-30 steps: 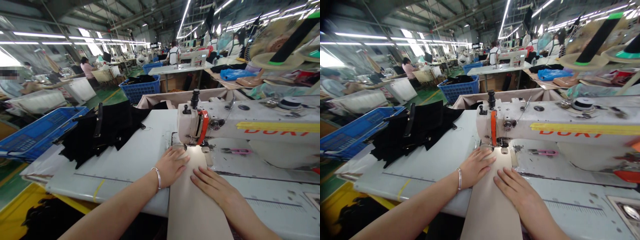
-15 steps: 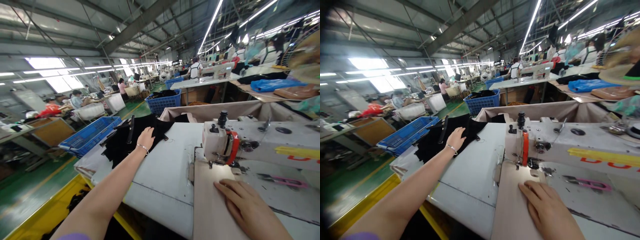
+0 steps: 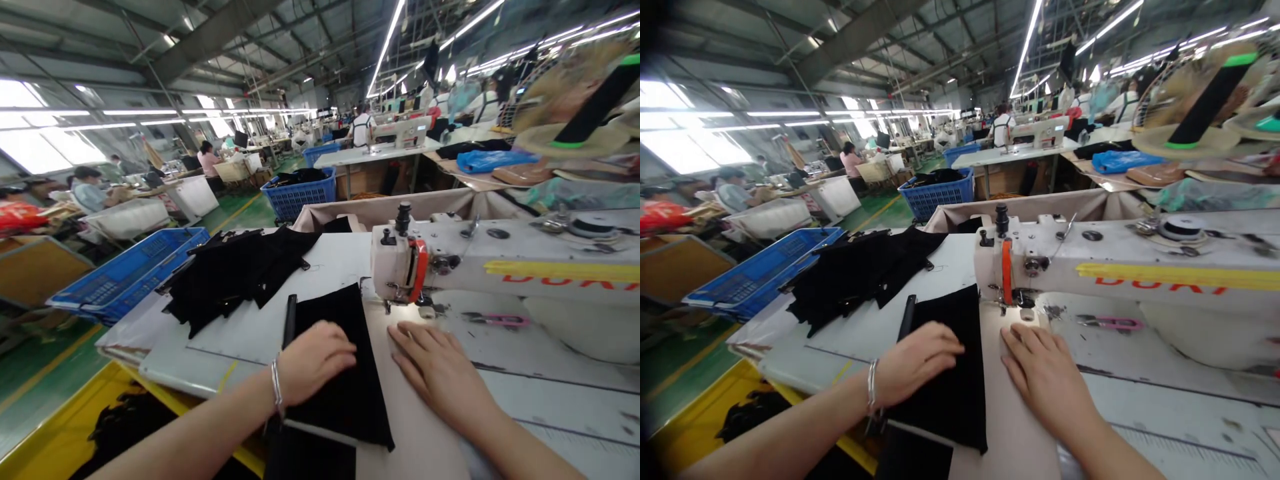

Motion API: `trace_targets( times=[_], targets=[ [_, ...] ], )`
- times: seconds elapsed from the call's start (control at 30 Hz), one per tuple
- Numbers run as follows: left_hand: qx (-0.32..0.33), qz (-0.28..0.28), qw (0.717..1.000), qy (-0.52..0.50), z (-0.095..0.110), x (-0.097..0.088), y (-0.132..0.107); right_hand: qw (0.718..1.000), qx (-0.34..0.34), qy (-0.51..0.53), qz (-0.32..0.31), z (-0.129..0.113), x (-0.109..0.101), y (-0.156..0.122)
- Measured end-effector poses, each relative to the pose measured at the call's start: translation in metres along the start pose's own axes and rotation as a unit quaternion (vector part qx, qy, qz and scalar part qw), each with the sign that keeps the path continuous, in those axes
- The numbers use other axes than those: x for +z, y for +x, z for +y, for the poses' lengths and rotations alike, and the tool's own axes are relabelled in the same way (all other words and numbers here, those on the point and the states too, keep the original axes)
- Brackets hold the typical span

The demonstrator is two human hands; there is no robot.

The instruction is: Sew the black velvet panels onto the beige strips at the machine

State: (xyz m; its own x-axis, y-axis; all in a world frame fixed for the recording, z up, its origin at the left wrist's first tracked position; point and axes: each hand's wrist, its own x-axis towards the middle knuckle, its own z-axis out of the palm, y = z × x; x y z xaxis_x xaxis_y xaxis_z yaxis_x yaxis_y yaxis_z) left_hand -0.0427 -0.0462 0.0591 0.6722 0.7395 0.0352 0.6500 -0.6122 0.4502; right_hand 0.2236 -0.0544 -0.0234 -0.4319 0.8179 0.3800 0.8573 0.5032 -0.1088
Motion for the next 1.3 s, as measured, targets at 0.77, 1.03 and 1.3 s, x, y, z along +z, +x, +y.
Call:
trace_targets(
  times=[0.77, 1.03, 1.3],
  targets=[
    [-0.073, 0.09, 0.993, -0.014, -0.014, 0.041, 0.085, 1.0, -0.007, 0.022, -0.014, -0.002, -0.01, 0.004],
    [-0.117, 0.12, 0.986, 0.002, -0.02, 0.049, 0.109, 0.999, 0.001, 0.025, -0.02, -0.002, -0.008, 0.003],
    [-0.131, 0.149, 0.98, 0.019, -0.025, 0.056, 0.113, 1.0, 0.004, 0.015, -0.019, -0.003, -0.008, 0.005]
  ],
)
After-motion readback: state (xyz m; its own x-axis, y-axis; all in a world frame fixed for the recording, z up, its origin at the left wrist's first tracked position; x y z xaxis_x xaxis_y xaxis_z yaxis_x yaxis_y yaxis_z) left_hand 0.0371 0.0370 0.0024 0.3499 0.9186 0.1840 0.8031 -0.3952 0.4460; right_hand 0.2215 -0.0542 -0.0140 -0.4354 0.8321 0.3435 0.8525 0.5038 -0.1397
